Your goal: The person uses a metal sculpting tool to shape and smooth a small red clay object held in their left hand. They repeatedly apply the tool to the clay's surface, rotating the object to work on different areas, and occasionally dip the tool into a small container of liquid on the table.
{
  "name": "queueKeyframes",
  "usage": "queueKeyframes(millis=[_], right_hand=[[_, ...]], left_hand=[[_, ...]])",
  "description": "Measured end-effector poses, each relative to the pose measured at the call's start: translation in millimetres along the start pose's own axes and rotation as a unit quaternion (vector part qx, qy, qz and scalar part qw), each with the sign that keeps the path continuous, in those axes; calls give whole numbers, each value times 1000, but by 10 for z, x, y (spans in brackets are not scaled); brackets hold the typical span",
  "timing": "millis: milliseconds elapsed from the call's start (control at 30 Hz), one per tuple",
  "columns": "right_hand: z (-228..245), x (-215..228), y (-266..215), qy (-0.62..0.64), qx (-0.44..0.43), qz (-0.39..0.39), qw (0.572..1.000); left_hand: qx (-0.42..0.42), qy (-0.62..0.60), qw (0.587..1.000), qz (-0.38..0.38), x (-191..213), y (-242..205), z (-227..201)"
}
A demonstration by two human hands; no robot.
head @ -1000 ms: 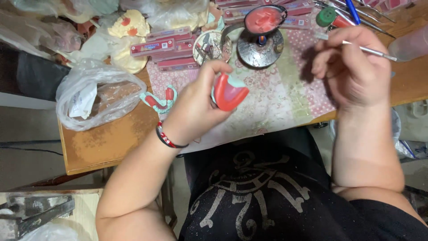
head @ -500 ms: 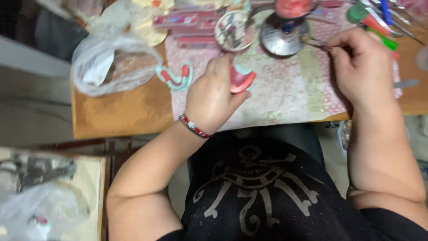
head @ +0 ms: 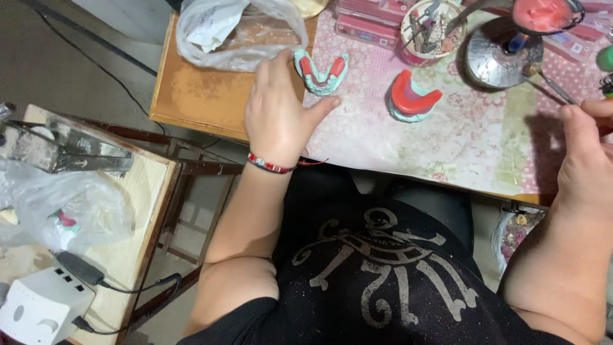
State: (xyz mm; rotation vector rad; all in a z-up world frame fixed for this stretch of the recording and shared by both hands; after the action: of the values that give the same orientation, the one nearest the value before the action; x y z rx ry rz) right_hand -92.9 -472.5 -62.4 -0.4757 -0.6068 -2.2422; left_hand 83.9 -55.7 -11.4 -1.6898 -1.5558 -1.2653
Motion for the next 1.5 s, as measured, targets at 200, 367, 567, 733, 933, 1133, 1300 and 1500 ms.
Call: queueKeyframes(millis=[200,367,567,733,933,1133,1300,1500], right_hand=[[-237,51,20,40,56,16,998],[5,57,-38,56,101,21,993],[297,-33,-188,56,162,30,985],[1105,-340,-415,89,331,79,936],[1330,-821,-641,418,135,318,840],[1224,-869,-682,481,42,344,805],[1154,-833,-600,477,-1,297,827],[1079,-764,-430,558,18,279,781]], left_hand=[[-13,-39,999,-19,5,83,-29],[-85,-69,991,-72,87,-31,-169],[-160,-204,964,-59,80,-223,-386],[-136,-400,903,81,68,-366,-738],[-207,-391,895,54,60,-444,-1014],[-274,-205,929,-141,160,-536,-1309],[-279,-157,936,-147,56,-557,-1349],[-308,-207,928,-28,90,-438,-1322]])
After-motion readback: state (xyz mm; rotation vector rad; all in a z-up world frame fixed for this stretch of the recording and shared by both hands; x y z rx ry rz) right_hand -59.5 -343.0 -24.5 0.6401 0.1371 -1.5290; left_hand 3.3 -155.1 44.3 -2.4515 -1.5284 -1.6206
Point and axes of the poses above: each hand's wrist, its own y-axis towards the middle knuckle, its own x-axis out of the back of the hand, z = x × y, the point moved 5 cm from there along y, towards the middle knuckle, and after that the axes turned 3 degrees about -x, right-handed, at the moved point
